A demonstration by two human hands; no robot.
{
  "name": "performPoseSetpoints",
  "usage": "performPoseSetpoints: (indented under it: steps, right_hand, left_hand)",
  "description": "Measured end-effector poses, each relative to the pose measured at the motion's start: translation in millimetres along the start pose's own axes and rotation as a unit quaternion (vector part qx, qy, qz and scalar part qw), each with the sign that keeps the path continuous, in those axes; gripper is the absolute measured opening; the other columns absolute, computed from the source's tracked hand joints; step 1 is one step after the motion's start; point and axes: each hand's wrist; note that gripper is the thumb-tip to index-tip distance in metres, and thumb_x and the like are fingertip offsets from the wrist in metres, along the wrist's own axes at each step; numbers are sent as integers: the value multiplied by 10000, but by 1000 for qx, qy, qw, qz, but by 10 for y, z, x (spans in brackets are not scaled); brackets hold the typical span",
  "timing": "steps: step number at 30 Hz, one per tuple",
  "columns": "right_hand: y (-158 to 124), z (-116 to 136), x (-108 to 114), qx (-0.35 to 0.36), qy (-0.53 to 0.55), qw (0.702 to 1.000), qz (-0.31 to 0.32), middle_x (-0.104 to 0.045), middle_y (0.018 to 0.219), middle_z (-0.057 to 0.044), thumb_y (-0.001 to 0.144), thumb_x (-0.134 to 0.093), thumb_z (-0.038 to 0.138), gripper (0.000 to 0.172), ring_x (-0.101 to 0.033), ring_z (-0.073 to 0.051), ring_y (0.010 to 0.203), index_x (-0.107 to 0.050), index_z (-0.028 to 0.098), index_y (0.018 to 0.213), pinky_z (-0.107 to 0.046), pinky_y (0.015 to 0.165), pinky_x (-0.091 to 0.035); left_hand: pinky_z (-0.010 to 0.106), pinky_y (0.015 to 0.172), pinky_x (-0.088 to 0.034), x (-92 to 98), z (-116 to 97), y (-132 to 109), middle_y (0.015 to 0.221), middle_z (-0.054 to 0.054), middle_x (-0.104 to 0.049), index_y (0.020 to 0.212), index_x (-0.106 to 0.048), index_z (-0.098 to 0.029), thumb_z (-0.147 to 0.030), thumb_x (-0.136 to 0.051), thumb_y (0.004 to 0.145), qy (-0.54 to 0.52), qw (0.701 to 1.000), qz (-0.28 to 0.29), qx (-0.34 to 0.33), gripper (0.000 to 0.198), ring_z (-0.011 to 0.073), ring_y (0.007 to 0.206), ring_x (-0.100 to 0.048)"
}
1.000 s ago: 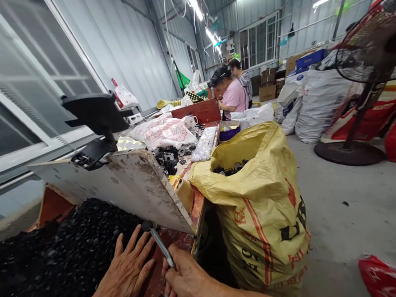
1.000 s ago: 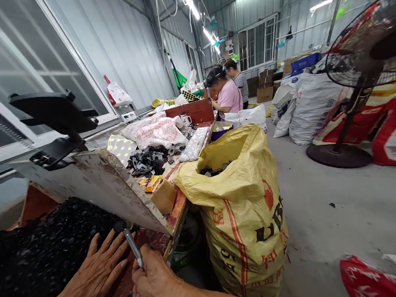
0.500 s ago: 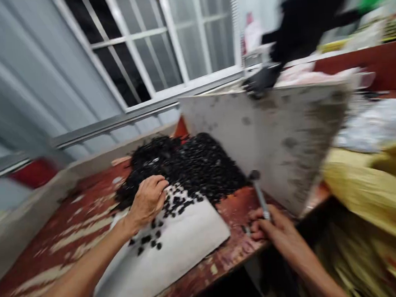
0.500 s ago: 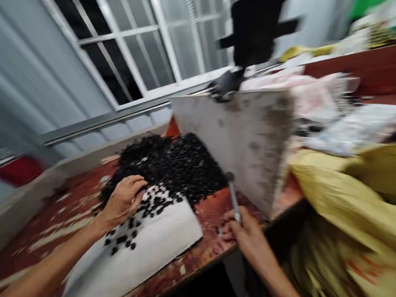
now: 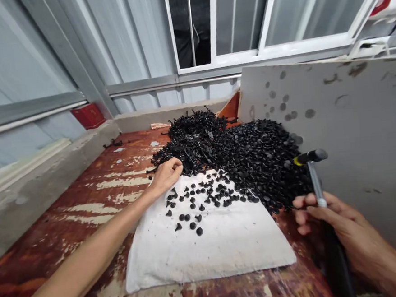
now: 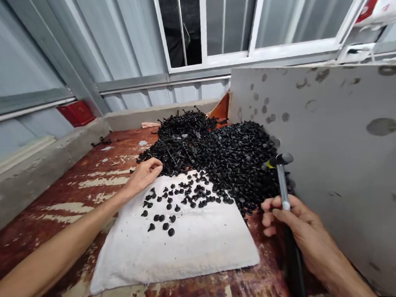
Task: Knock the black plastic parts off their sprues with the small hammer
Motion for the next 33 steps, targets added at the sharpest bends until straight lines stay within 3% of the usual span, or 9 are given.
performPoseSetpoints:
  steps: [4, 7, 11, 15, 18, 20, 24, 28, 33]
  right_hand:
    - [-139, -156, -188, -34, 48, 997, 49, -648, 716, 6, 495, -837, 315, 337, -525, -112, 445, -575, 210, 680, -269, 412, -457]
    - [-173, -282, -211, -36, 58, 996, 51, -639, 707, 7, 521, -845, 350, 334, -485, -92, 420, -592, 200, 681, -251, 404, -403]
    - [-149, -371, -154, -65, 74, 994, 42, -625, 657, 18, 530, -858, 372, 352, -458, -89, 406, -603, 206, 708, -257, 429, -396]
    - [-168, -363, -153, -70, 92, 993, 13, -634, 670, 30, 437, -892, 368, 422, -464, -89, 396, -579, 212, 672, -255, 418, -385]
    - [-178, -360, -158, -62, 72, 995, 28, -619, 617, 25, 460, -882, 399, 406, -445, -91, 389, -592, 208, 670, -258, 420, -377]
    - [-165, -378, -143, -59, 59, 996, 43, -602, 579, 25, 506, -865, 414, 379, -444, -97, 396, -602, 207, 685, -264, 440, -386]
    - [-117, -449, -75, -59, 52, 996, 48, -635, 644, 14, 560, -848, 404, 357, -468, -114, 428, -603, 215, 737, -285, 469, -414]
    - [-99, -498, -12, -64, 37, 996, 60, -666, 745, -11, 625, -821, 404, 323, -502, -135, 484, -605, 222, 782, -305, 493, -443]
    - [-124, -451, -54, -66, 24, 996, 53, -607, 587, 15, 596, -819, 411, 320, -485, -139, 453, -608, 219, 741, -296, 482, -426]
  left_hand:
    - [368, 709, -469, -129, -306, 189, 784, 122, -683, 795, -559, -193, -535, -483, 821, 30, 998, 11, 60, 351, 297, 824, -663]
    - [390, 742, -474, -242, -413, 276, 869, 152, -699, 943, -543, -178, -461, -620, 745, 33, 996, 21, 83, 353, 337, 906, -668]
    - [338, 708, -492, -298, -360, 369, 829, 93, -702, 987, -508, -191, -208, -656, 690, -7, 995, 37, 93, 332, 286, 875, -690]
    - [246, 520, -473, -195, -190, 447, 718, 18, -656, 932, -471, -196, -185, -575, 758, -74, 989, 42, 121, 204, 190, 666, -684]
    - [218, 484, -455, -106, -106, 436, 748, 6, -643, 928, -458, -204, -205, -516, 813, -93, 987, 28, 124, 129, 158, 658, -665]
    - [230, 507, -462, -90, -107, 397, 770, 7, -646, 922, -463, -212, -291, -536, 829, -85, 989, 24, 115, 141, 163, 678, -654]
    - [312, 690, -497, -198, -221, 356, 847, 49, -675, 965, -491, -211, -468, -647, 753, -40, 994, 13, 99, 367, 234, 828, -660]
    - [378, 827, -477, -331, -290, 470, 908, 89, -688, 1096, -498, -195, -269, -682, 706, -18, 994, -7, 109, 438, 298, 975, -653]
    - [292, 640, -509, -174, -120, 644, 801, 50, -669, 1041, -563, -177, -171, -627, 685, -69, 989, -9, 129, 361, 215, 759, -660]
Point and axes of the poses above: each hand's wrist, its own y-axis towards the middle knuckle, its own x-axis out of the back of the hand, z = x × y
